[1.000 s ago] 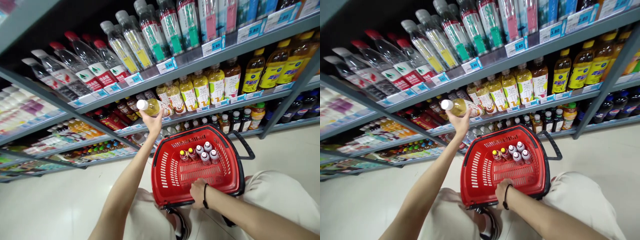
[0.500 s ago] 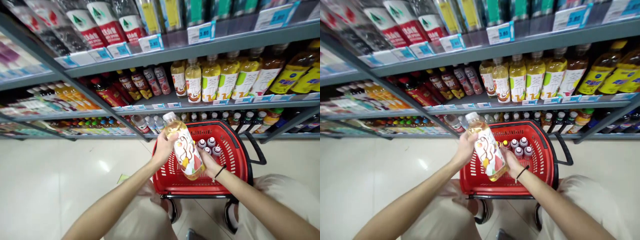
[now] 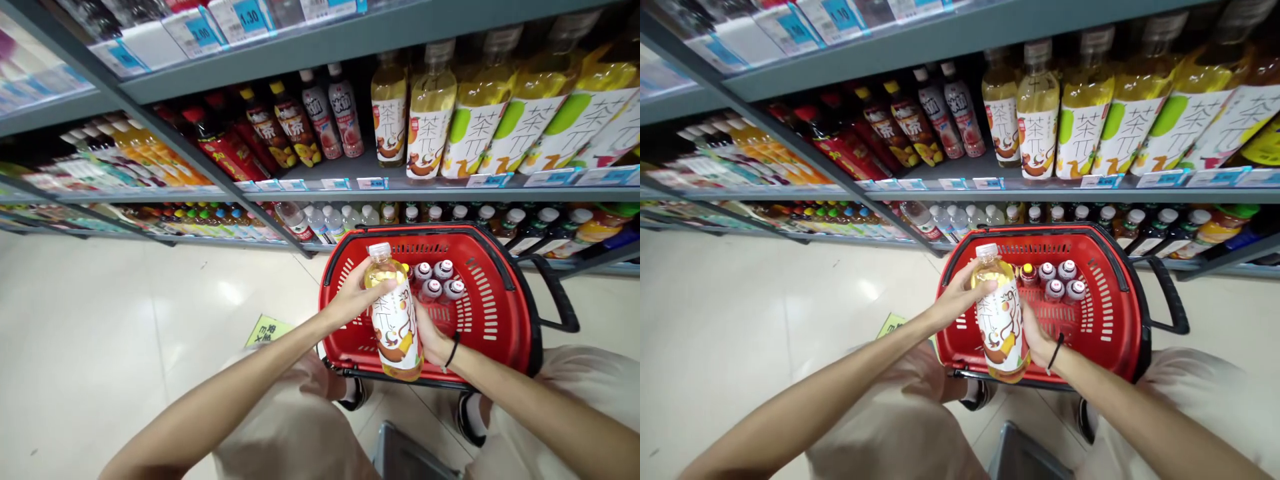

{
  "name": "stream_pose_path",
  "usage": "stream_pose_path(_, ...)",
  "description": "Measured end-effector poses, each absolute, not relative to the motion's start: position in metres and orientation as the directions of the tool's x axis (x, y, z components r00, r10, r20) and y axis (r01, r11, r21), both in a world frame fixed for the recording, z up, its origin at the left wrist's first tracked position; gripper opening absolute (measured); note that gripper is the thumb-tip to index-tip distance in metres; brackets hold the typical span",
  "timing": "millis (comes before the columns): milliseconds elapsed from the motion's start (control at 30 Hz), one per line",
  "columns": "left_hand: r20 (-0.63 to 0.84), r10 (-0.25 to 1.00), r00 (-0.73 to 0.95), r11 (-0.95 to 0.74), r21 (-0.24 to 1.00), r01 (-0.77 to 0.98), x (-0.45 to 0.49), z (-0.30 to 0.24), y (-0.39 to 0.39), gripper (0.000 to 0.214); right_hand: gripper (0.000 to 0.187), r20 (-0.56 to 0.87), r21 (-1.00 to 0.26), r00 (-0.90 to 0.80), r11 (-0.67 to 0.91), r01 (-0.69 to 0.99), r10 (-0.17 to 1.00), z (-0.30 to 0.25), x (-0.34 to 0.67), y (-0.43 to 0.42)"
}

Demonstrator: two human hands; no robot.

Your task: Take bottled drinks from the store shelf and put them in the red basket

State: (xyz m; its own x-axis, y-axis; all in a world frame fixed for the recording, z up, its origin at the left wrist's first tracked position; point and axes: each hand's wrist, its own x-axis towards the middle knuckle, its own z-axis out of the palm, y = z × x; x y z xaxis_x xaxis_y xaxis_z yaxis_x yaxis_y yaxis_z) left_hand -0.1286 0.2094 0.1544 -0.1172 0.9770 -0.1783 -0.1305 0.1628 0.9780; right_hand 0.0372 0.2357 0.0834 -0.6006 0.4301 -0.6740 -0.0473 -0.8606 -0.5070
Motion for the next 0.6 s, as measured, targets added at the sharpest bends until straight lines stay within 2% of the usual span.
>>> stream_pose_path(100,-0.202,0.970,-0.134,0.177,0.968,-0.176,-0.129,0.152,0.210,0.056,0.068,-0.722,-0.402,-0.616,-0.916,0.002,0.315,0.093,0.040,0.234)
stream_pose_path(233,-0.159,0.985,-0.064,0.143,0.968,-0.206,-0.124,0.153,0.203,0.065,0.081,-0.736,-0.239,-0.666,-0.968,0.083,0.125,0.101,0.048,0.233)
stream_pose_path(333,-0.099,0.995,-0.015,0.093,0.973,-0.210,-0.118,0.158,0.195,0.062,0.072,-0.665,-0.232,-0.737,-0.972,0.047,0.123,0.096,0.056,0.232)
stream_pose_path(467,-0.025,0.999,-0.041,0.017,0.981,-0.193,-0.110,0.162,0.185,0.055,0.054,-0.552,-0.309,-0.816,-0.951,0.012,0.170,0.079,0.062,0.230)
stream_pose_path(600,-0.012,0.998,-0.061,0.002,0.987,-0.161,-0.105,0.162,0.181,0.051,0.048,-0.486,-0.329,-0.860,-0.944,0.019,0.152,0.070,0.064,0.228)
